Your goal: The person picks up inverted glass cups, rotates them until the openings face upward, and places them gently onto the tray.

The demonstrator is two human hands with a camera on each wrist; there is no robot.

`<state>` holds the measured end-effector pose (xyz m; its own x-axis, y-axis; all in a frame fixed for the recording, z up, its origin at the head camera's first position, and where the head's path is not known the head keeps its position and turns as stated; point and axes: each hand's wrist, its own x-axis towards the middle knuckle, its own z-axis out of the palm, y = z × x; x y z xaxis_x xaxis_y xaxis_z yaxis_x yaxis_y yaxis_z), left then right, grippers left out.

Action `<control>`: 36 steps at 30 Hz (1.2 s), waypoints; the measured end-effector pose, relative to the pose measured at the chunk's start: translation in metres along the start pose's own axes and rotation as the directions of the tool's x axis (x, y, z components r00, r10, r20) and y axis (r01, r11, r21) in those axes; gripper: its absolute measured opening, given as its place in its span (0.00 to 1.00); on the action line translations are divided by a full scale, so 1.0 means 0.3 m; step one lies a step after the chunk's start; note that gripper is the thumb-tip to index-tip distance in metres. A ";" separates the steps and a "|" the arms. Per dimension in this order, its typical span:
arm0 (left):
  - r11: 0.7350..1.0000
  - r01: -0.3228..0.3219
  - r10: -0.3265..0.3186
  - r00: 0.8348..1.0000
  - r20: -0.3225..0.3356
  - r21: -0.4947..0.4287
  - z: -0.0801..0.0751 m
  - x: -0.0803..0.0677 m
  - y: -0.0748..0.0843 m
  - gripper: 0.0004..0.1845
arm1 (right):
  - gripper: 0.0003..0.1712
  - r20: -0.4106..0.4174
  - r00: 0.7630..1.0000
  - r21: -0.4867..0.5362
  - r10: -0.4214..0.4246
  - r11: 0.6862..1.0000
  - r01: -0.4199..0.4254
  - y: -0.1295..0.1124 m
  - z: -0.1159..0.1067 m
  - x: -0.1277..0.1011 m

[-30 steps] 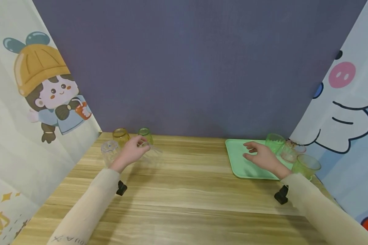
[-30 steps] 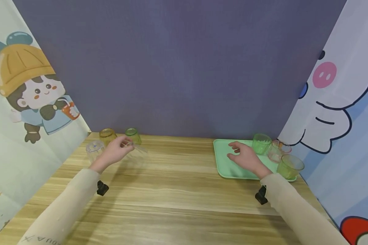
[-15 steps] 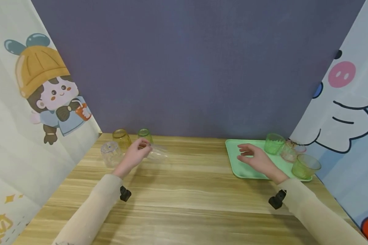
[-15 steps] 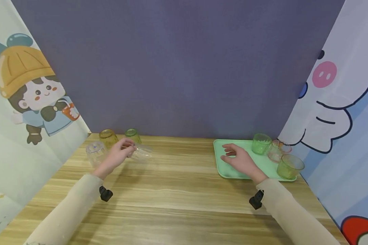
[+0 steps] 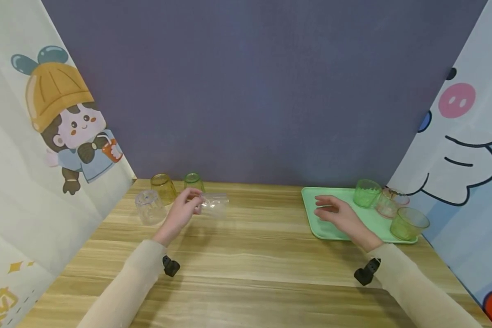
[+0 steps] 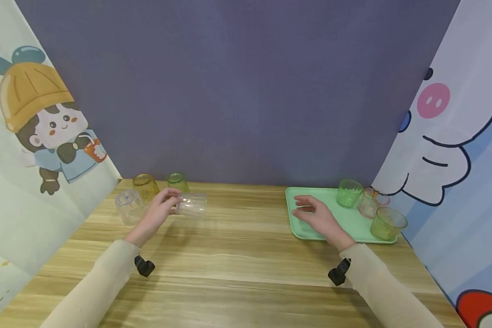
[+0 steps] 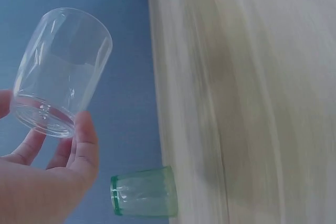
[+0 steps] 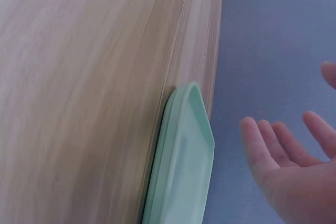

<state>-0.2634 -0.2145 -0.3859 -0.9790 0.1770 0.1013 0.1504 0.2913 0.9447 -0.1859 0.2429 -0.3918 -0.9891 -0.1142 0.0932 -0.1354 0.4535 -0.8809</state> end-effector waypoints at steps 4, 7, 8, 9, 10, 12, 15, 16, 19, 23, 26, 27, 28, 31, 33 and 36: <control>0.999 -0.006 0.006 1.000 0.005 -0.053 0.008 -0.005 0.001 0.20 | 0.35 -0.005 1.000 0.048 -0.009 0.999 0.009 -0.002 0.017 0.003; 0.997 -0.008 0.009 1.000 0.011 -0.081 0.013 -0.008 0.001 0.20 | 0.34 0.004 1.000 0.076 -0.030 0.997 0.030 -0.007 0.029 0.003; 0.996 -0.011 0.012 1.000 0.010 -0.089 0.016 -0.009 0.003 0.20 | 0.34 0.004 0.999 0.085 -0.034 0.996 0.034 -0.010 0.034 0.003; 0.995 -0.014 0.015 1.000 0.008 -0.097 0.018 -0.010 0.004 0.19 | 0.34 0.009 0.999 0.092 -0.045 0.995 0.044 -0.012 0.038 0.003; 0.995 -0.017 0.018 1.000 0.005 -0.102 0.021 -0.011 0.006 0.19 | 0.33 0.011 0.999 0.096 -0.053 0.994 0.052 -0.014 0.042 0.002; 0.993 -0.026 0.026 1.000 -0.001 -0.111 0.027 -0.012 0.011 0.18 | 0.33 0.012 0.998 0.103 -0.059 0.993 0.058 -0.020 0.048 0.000; 0.993 -0.032 0.033 0.999 -0.002 -0.116 0.033 -0.012 0.019 0.19 | 0.31 0.013 0.998 0.100 -0.069 0.993 0.068 -0.029 0.054 -0.005; 0.992 -0.034 0.034 0.999 0.000 -0.118 0.034 -0.013 0.021 0.19 | 0.31 0.012 0.998 0.096 -0.069 0.993 0.067 -0.031 0.056 -0.007; 0.992 -0.038 0.040 0.999 0.010 -0.123 0.035 -0.016 0.026 0.19 | 0.31 0.012 0.998 0.097 -0.068 0.993 0.067 -0.036 0.061 -0.011; 0.989 -0.049 0.052 0.998 0.018 -0.138 0.042 -0.018 0.025 0.19 | 0.32 0.008 0.998 0.106 -0.068 0.992 0.066 -0.040 0.068 -0.016; 0.987 -0.051 0.055 0.998 0.022 -0.152 0.050 -0.017 0.027 0.19 | 0.32 0.005 0.997 0.116 -0.072 0.991 0.071 -0.043 0.074 -0.017; 0.987 -0.053 0.058 0.998 0.023 -0.153 0.052 -0.017 0.029 0.19 | 0.32 0.007 0.997 0.121 -0.075 0.990 0.073 -0.044 0.077 -0.016; 0.986 -0.055 0.060 0.998 0.025 -0.156 0.054 -0.017 0.032 0.19 | 0.32 0.005 0.997 0.124 -0.075 0.989 0.074 -0.045 0.079 -0.015; 0.986 -0.056 0.062 0.998 0.027 -0.159 0.062 -0.018 0.037 0.19 | 0.33 0.007 0.997 0.134 -0.077 0.988 0.075 -0.046 0.087 -0.011; 0.986 -0.054 0.060 0.998 0.032 -0.156 0.067 -0.019 0.040 0.18 | 0.33 0.004 0.997 0.143 -0.072 0.987 0.071 -0.048 0.093 -0.006; 0.986 -0.049 0.055 0.998 0.036 -0.157 0.073 -0.021 0.045 0.18 | 0.32 0.002 0.998 0.150 -0.070 0.986 0.069 -0.052 0.102 0.000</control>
<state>-0.2521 -0.1910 -0.3808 -0.9636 0.2267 0.1415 0.1743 0.1317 0.9759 -0.1820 0.2087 -0.3923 -0.9771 -0.1473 0.1534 -0.1925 0.3066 -0.9322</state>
